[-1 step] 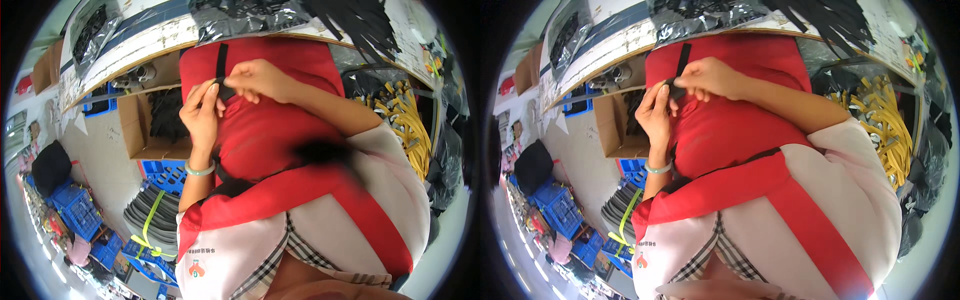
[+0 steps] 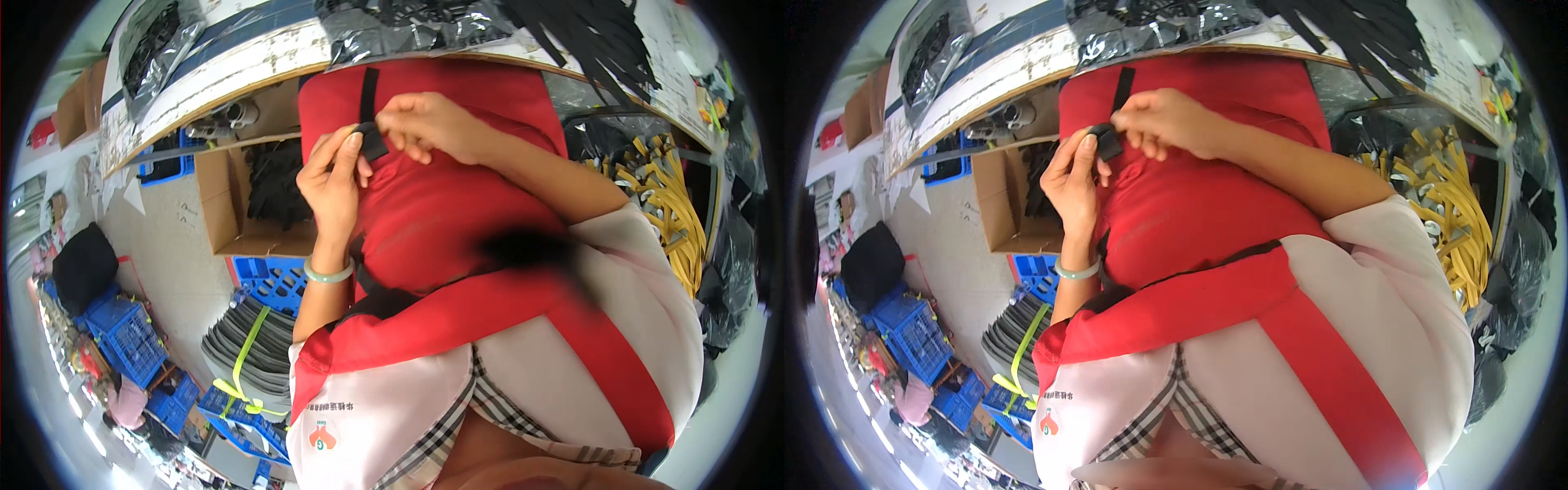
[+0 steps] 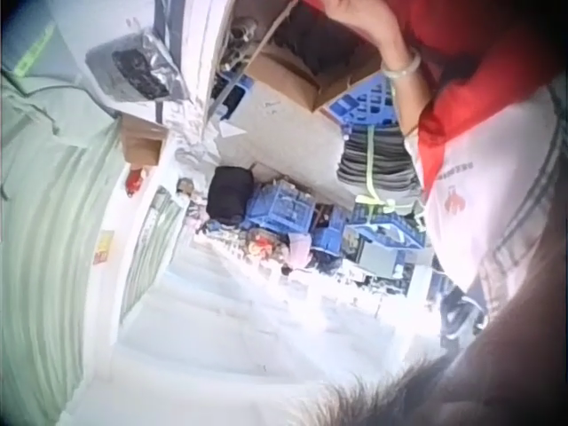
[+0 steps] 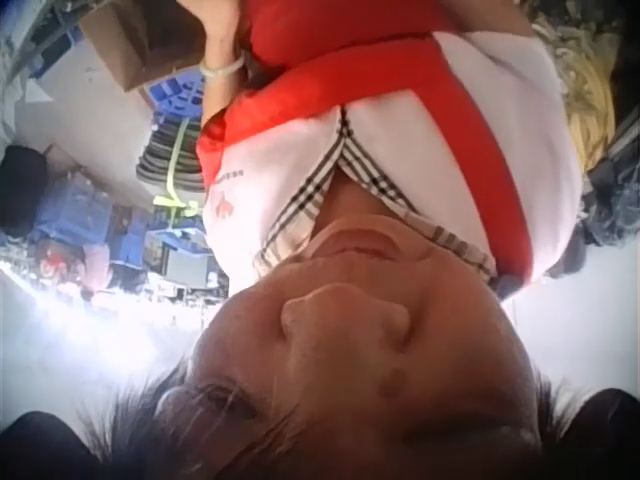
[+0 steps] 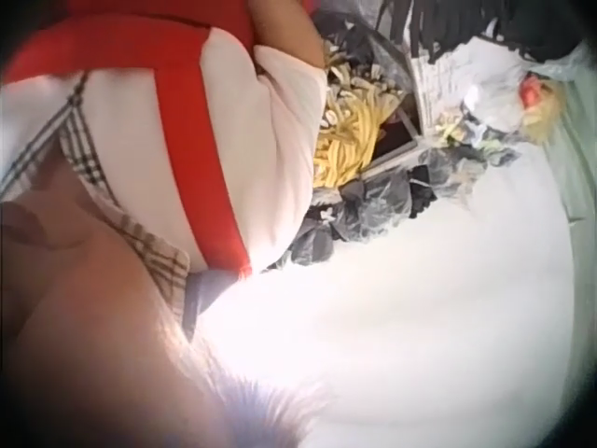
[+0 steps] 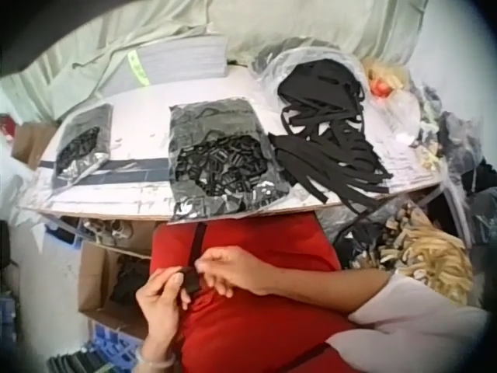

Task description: Assembling black webbing straps by threading them through plastic buckles at a workstation.

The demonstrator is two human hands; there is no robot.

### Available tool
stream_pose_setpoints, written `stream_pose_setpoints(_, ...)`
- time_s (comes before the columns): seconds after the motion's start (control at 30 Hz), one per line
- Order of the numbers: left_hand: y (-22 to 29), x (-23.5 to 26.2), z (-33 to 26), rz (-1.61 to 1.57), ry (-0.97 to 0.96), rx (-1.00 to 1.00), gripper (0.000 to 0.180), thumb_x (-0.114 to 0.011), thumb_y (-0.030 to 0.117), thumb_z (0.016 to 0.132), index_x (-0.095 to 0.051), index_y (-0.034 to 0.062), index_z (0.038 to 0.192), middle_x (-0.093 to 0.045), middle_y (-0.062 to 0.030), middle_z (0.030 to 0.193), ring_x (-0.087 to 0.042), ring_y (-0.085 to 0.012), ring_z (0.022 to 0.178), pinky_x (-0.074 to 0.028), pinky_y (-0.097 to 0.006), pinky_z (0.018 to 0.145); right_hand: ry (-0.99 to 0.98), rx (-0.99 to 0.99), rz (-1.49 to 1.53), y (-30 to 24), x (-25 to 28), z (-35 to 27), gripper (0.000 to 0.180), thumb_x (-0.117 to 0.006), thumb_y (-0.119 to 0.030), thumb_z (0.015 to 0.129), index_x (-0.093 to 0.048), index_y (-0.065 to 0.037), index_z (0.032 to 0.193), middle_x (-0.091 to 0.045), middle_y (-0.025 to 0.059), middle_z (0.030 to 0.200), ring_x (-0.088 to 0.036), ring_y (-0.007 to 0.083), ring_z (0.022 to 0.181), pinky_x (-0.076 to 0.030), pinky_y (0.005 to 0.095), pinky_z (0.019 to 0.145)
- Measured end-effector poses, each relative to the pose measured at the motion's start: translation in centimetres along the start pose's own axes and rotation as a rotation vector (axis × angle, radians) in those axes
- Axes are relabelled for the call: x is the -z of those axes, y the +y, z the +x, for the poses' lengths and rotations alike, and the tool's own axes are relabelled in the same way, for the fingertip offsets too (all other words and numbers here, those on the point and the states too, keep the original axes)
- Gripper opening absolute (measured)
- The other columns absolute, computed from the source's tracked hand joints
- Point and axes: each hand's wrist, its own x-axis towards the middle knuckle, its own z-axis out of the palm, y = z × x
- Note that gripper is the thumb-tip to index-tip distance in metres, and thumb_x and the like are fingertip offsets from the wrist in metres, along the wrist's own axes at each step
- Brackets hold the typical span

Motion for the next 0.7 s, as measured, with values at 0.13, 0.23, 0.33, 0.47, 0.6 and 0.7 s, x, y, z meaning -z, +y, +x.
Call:
stream_pose_setpoints(0.13, 0.4, 0.0, -0.2, 0.004, -0.082, -0.048, 0.014, -0.06, -0.002, 0.089, -0.066, -0.0063, 0.101, -0.06, -0.006, 0.081, -0.052, -0.0071, 0.054, -0.039, -0.019, 0.046, -0.189, -0.132, 0.154, 0.0, 0.4, 0.6, 0.024, -0.054, -0.026, 0.096, -0.057, -0.002, 0.093, -0.053, -0.0003, 0.069, -0.044, 0.0044, 0.048, -0.033, 0.0187, 0.043)
stream_pose_setpoints(0.23, 2.0, 1.3, -0.9, 0.091, -0.129, 0.133, 0.013, -0.058, -0.003, 0.088, -0.065, -0.007, 0.099, -0.057, -0.0034, 0.074, -0.048, -0.006, 0.05, -0.033, -0.02, 0.044, -0.21, -0.016, 0.026, 0.3, 0.3, 1.3, 0.02, -0.056, -0.022, 0.095, -0.059, -0.003, 0.092, -0.053, -0.0004, 0.068, -0.045, 0.0042, 0.051, -0.034, 0.0196, 0.045)
stream_pose_setpoints(0.33, 4.6, 6.0, -2.5, 0.076, -0.157, 0.205, 0.01, -0.057, -0.004, 0.086, -0.064, -0.0074, 0.093, -0.055, -0.0036, 0.069, -0.045, -0.007, 0.045, -0.03, -0.02, 0.041, 0.014, 0.189, -0.228, -0.3, 0.8, 1.2, 0.018, -0.057, -0.022, 0.095, -0.06, -0.005, 0.092, -0.057, -0.0001, 0.069, -0.051, 0.0061, 0.055, -0.042, 0.0202, 0.05)
stream_pose_setpoints(0.47, 6.5, 16.4, -4.4, 0.024, 0.306, 0.019, 0.025, -0.057, 0.007, 0.091, -0.058, 0.0005, 0.115, -0.063, -0.0069, 0.087, -0.039, -0.0068, 0.039, -0.031, -0.019, 0.033, 0.442, 0.447, -0.601, -4.5, 5.4, -0.8, 0.016, -0.062, -0.021, 0.09, -0.063, -0.007, 0.098, -0.061, 0.0005, 0.076, -0.055, 0.0068, 0.064, -0.046, 0.0221, 0.058)
stream_pose_setpoints(0.6, 2.7, 27.1, -4.1, -0.627, 0.689, 0.114, 0.022, -0.057, 0.004, 0.091, -0.054, -0.0054, 0.111, -0.061, -0.0133, 0.1, -0.057, -0.0181, 0.082, -0.05, -0.032, 0.073, 1.035, 0.749, -1.296, -8.3, 13.1, -1.3, 0.018, -0.064, -0.013, 0.083, -0.065, -0.004, 0.098, -0.065, 0.008, 0.085, -0.061, 0.0223, 0.079, -0.049, 0.0317, 0.073)
stream_pose_setpoints(0.7, -1.1, 24.0, -2.8, -0.956, 0.605, 0.313, 0.029, -0.049, -0.017, 0.079, -0.05, -0.0104, 0.107, -0.056, -0.024, 0.111, -0.054, -0.032, 0.109, -0.042, -0.053, 0.102, 1.144, 0.62, -1.516, -8.5, 15.1, -1.5, 0.018, -0.064, -0.01, 0.079, -0.066, -0.002, 0.096, -0.067, 0.015, 0.09, -0.062, 0.0364, 0.088, -0.049, 0.042, 0.08)
